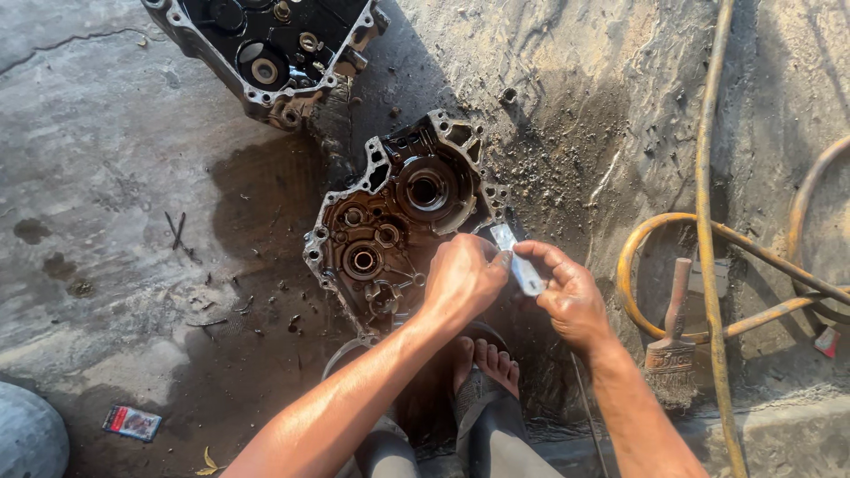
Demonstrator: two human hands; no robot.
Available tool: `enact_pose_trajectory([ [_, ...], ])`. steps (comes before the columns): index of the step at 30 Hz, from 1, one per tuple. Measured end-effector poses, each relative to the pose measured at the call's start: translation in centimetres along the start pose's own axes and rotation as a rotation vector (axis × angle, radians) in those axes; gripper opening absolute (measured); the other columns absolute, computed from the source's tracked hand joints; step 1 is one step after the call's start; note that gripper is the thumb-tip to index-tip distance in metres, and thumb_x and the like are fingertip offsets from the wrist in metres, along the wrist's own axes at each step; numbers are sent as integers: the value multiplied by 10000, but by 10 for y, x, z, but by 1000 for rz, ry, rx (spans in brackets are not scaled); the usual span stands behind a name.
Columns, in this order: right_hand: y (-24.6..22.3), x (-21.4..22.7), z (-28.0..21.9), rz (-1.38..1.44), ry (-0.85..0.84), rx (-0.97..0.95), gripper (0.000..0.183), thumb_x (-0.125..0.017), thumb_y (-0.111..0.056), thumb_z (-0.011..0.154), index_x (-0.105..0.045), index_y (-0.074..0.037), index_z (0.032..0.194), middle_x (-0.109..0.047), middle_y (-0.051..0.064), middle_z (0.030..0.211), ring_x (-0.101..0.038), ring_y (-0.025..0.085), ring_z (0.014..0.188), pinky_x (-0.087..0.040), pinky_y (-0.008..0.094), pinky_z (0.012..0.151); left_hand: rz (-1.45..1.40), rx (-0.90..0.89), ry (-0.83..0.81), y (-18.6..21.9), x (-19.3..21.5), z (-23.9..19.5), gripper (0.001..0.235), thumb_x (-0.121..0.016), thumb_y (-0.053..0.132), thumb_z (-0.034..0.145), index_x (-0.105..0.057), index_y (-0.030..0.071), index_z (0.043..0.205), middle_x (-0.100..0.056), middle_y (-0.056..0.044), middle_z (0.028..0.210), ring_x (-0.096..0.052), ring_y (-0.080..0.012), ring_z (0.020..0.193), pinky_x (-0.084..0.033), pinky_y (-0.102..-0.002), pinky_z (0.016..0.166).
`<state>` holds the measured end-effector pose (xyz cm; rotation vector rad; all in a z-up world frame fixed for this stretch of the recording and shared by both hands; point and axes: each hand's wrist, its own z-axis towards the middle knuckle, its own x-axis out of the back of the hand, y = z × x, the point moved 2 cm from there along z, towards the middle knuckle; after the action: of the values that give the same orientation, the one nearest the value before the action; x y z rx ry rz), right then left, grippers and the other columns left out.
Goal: The person uses a metal scraper to remove grime and residue from the interior surfaces of a disassembled engine casing. They repeatedly scrape and wipe different areas inside the casing, focusing on the bearing housings and mating surfaces.
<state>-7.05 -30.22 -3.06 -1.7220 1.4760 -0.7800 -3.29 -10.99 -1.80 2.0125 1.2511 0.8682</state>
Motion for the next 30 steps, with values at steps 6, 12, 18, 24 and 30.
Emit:
enact_pose_trajectory([
  [6, -16, -18, 1, -568, 174, -90, 483, -597, -27, 933, -523, -98, 1405, -729, 162, 1055, -670, 191, 761, -516, 323, 698, 112, -18, 8, 4, -3, -1, 299, -694, 296, 840, -790, 29, 936, -733, -255, 850, -733, -409, 834, -565, -495, 771],
  [12, -29, -41, 6, -956, 231, 217, 445, -627, -104, 940, -517, -49, 1368, -712, 269, 1138, -685, 458, 1026, -551, 532, 856, 408, -412, 296, -8, 5, -20, 305, -689, 268, 872, -654, 14, 1038, -650, -171, 1001, -648, -359, 914, -510, -486, 675],
  [18, -22, -41, 6, -971, 236, 177, 418, -587, -145, 943, -532, -31, 1341, -720, 242, 1054, -772, 373, 803, -617, 461, 716, 661, -500, 425, -42, 7, -41, 573, -729, 363, 792, -573, -40, 1168, -570, -164, 1008, -551, -305, 900, -432, -422, 691],
  [24, -32, -57, 14, -1118, 338, 600, 301, -613, -106, 955, -618, 7, 1234, -729, 279, 1075, -730, 412, 882, -614, 469, 725, 758, -508, 314, -73, 0, -39, 412, -629, 215, 856, -582, -42, 1175, -576, -138, 963, -562, -285, 897, -441, -414, 770],
  [30, -42, -61, 28, -1228, 323, 307, 351, -620, -132, 980, -652, -35, 1316, -734, 229, 952, -736, 351, 788, -613, 427, 698, 757, -539, 341, -79, -2, -41, 299, -584, 157, 826, -602, 14, 1088, -593, -138, 936, -579, -294, 878, -443, -419, 755],
])
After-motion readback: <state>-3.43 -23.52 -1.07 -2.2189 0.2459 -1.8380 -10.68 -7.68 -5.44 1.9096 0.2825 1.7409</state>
